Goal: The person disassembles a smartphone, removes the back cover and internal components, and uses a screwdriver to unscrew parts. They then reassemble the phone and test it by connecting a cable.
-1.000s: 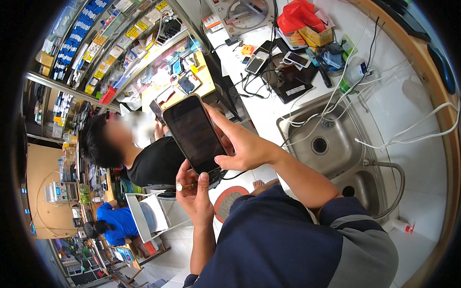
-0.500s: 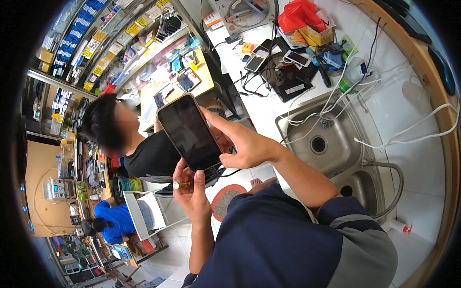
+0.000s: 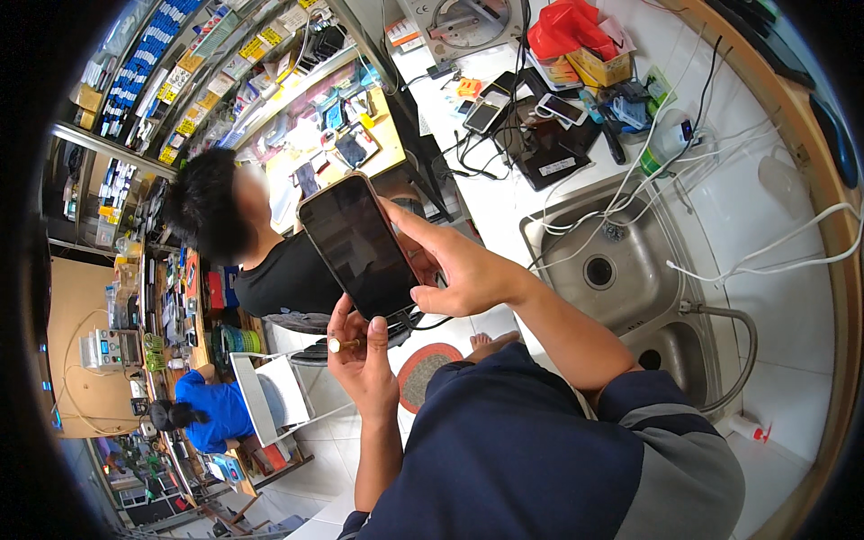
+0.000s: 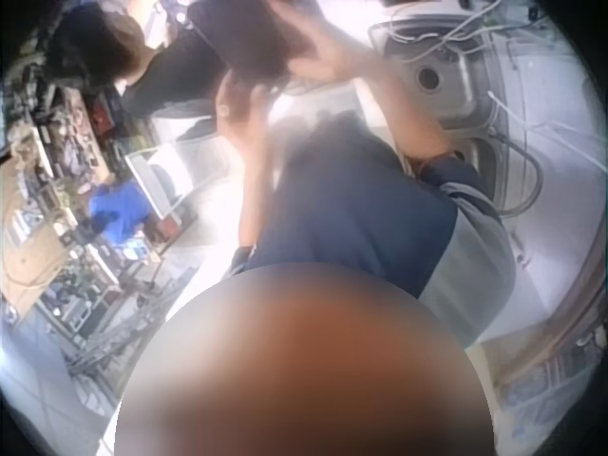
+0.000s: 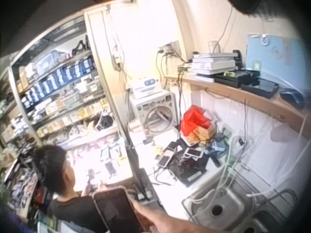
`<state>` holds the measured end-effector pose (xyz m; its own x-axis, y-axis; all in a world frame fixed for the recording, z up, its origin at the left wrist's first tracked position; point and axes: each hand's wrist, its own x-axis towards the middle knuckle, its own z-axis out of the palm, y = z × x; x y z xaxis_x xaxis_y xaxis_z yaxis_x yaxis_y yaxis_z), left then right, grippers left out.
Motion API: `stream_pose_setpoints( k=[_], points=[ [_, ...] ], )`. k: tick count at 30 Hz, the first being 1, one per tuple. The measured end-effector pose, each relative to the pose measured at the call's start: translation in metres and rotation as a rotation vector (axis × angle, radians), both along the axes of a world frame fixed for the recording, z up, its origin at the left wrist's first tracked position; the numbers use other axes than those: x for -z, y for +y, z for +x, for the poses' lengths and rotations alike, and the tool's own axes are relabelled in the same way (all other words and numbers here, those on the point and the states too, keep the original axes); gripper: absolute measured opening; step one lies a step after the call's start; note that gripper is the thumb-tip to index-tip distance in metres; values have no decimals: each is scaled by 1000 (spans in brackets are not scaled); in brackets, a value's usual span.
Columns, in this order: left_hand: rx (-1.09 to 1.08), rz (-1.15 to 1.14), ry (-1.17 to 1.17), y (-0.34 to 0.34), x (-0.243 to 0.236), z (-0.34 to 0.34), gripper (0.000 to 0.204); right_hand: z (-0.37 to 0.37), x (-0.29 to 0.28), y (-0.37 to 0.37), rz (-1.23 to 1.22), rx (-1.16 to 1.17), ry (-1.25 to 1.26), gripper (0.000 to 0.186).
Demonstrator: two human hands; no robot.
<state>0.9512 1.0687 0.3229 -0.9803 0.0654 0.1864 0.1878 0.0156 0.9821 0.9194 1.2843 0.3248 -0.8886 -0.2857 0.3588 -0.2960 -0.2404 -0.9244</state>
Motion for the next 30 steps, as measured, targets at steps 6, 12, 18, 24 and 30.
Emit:
stream_pose_setpoints(
  k=[6, 12, 18, 24, 30],
  points=[
    [7, 13, 12, 2, 0, -1, 49, 1, -3, 3, 24, 10, -6, 111],
    [17, 5, 5, 0, -1, -1, 49, 1, -4, 0, 36, 46, -4, 110],
    [16, -9, -8, -3, 1, 0, 52, 2, -9, 2, 69, 110, 19, 99],
    [43, -9, -19, -5, 7, 4, 51, -9, -14, 12, 138, 438, 166, 39],
    [42, -59, 27, -7, 6, 11, 50, -13, -19, 16, 149, 466, 143, 20]
  ],
)
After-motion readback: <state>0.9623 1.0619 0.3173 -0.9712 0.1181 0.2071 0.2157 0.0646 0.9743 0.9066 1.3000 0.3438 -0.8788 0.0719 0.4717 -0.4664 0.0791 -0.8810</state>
